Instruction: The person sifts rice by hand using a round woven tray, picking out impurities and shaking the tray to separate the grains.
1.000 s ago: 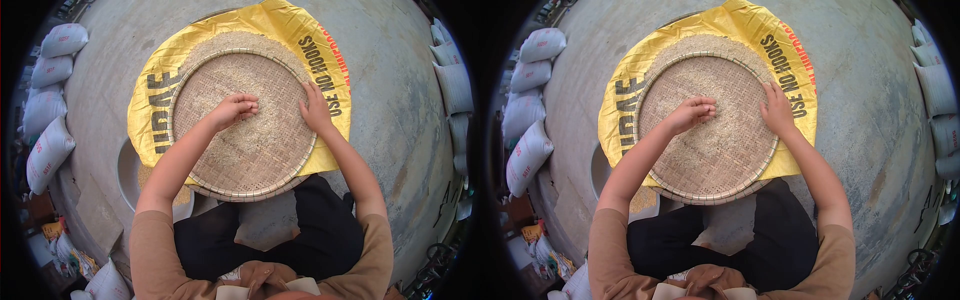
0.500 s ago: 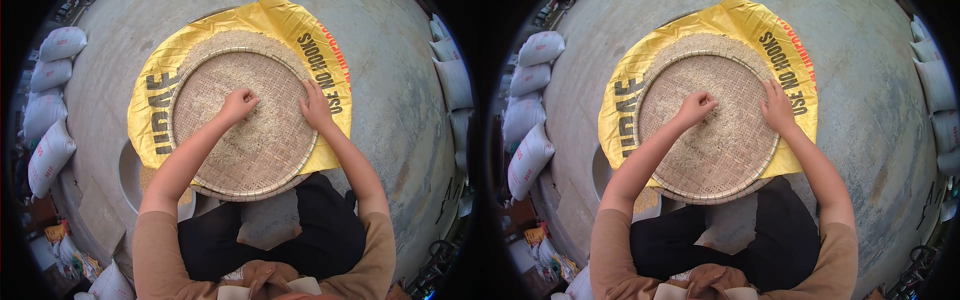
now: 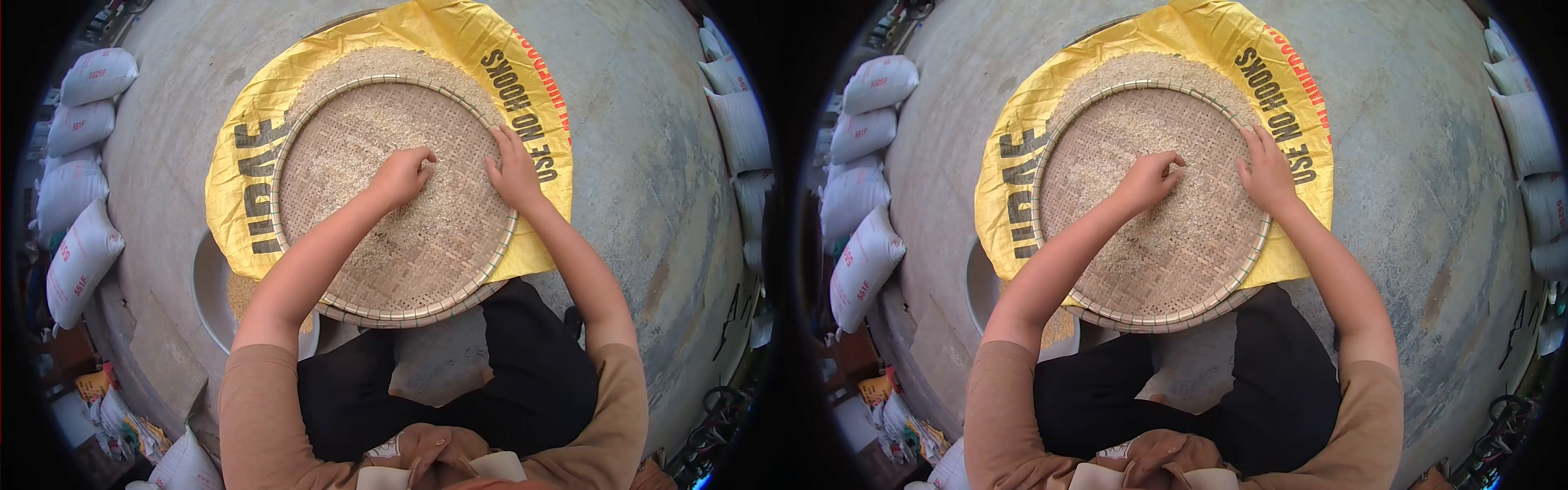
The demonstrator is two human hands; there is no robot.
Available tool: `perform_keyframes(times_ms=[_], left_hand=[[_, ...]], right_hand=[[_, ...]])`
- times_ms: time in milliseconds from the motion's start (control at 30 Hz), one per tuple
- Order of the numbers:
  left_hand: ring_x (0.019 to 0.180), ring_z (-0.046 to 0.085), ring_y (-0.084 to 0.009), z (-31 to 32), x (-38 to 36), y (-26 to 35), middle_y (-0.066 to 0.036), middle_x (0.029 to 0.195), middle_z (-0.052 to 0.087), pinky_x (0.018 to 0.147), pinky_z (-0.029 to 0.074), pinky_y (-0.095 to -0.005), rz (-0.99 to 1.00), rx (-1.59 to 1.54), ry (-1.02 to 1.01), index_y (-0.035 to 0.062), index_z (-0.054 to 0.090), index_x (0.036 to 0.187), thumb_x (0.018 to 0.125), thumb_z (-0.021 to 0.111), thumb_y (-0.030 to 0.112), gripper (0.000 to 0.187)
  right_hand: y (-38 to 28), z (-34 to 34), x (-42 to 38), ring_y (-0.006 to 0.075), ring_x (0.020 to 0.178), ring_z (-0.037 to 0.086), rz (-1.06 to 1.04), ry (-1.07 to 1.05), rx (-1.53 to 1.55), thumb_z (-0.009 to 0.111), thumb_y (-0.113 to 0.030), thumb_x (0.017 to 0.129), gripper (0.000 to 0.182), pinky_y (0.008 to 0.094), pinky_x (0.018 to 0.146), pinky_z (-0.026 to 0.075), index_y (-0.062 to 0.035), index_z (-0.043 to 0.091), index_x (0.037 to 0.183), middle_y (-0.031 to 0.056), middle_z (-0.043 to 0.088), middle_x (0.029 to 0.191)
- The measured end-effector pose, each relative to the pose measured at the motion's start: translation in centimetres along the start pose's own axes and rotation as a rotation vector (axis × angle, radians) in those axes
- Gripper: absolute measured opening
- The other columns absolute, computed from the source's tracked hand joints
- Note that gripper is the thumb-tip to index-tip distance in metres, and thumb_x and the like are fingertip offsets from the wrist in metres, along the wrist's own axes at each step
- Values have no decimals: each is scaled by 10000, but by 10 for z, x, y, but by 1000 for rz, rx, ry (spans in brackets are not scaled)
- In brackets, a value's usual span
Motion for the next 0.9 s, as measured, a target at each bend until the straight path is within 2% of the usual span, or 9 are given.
perform_keyframes(times_ms=[67,200,267,600,667,700,767,900], left_hand=[[700,614,-255,4,0,5,-148,754,624,630,473,-372,79,139,-42,23,609,903,814,645,145,156],[667,593,-257,13,1,5,-151,736,611,618,467,-365,145,147,-56,25,608,899,806,647,143,156],[646,581,-252,14,1,4,-147,723,607,608,463,-359,67,117,-85,33,610,890,793,656,136,149],[632,571,-246,14,4,-2,-127,706,603,609,462,-356,-51,71,-113,24,607,838,768,694,141,161],[583,522,-185,12,4,-2,-86,646,554,573,442,-324,-28,39,-92,21,598,814,777,696,149,165],[583,522,-185,9,4,1,-86,646,554,573,442,-324,-27,38,-92,21,598,814,777,696,149,165],[558,439,-106,5,4,-1,-17,589,466,535,403,-281,-156,-94,-142,30,598,817,800,693,182,180],[549,351,-62,-4,-4,-2,42,599,387,509,350,-248,-280,-311,-280,59,562,835,855,645,193,159]], right_hand=[[1,1,-1,341,1175,463,-16,12,-10,585,-179,820,522,420,960,397,-56,414,1297,182,410,1325],[0,0,-1,342,1168,469,-22,15,-2,585,-179,820,517,422,958,397,-52,420,1294,181,413,1324],[1,1,-1,343,1167,470,-22,16,3,585,-179,820,517,422,958,397,-52,421,1293,181,414,1323],[2,1,-1,341,1157,477,-34,35,5,587,-169,815,515,418,954,400,-55,425,1291,177,425,1314],[1,1,-1,340,1156,478,-35,34,5,587,-168,816,513,418,953,401,-54,426,1289,176,426,1313],[1,1,-1,341,1155,479,-35,35,8,585,-170,818,509,419,953,402,-53,427,1288,176,427,1312],[2,2,-2,341,1155,479,-34,35,9,583,-172,820,506,420,952,402,-52,429,1286,176,428,1311],[1,-1,-1,339,1181,456,-12,14,28,580,-174,830,498,403,976,386,-46,426,1286,177,426,1314]])
Point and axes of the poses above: each hand's wrist, its own x-axis towards the middle knuckle, its own z-axis out of the palm, y = z × x, the point moved 6 cm from there along x, towards the middle knuckle
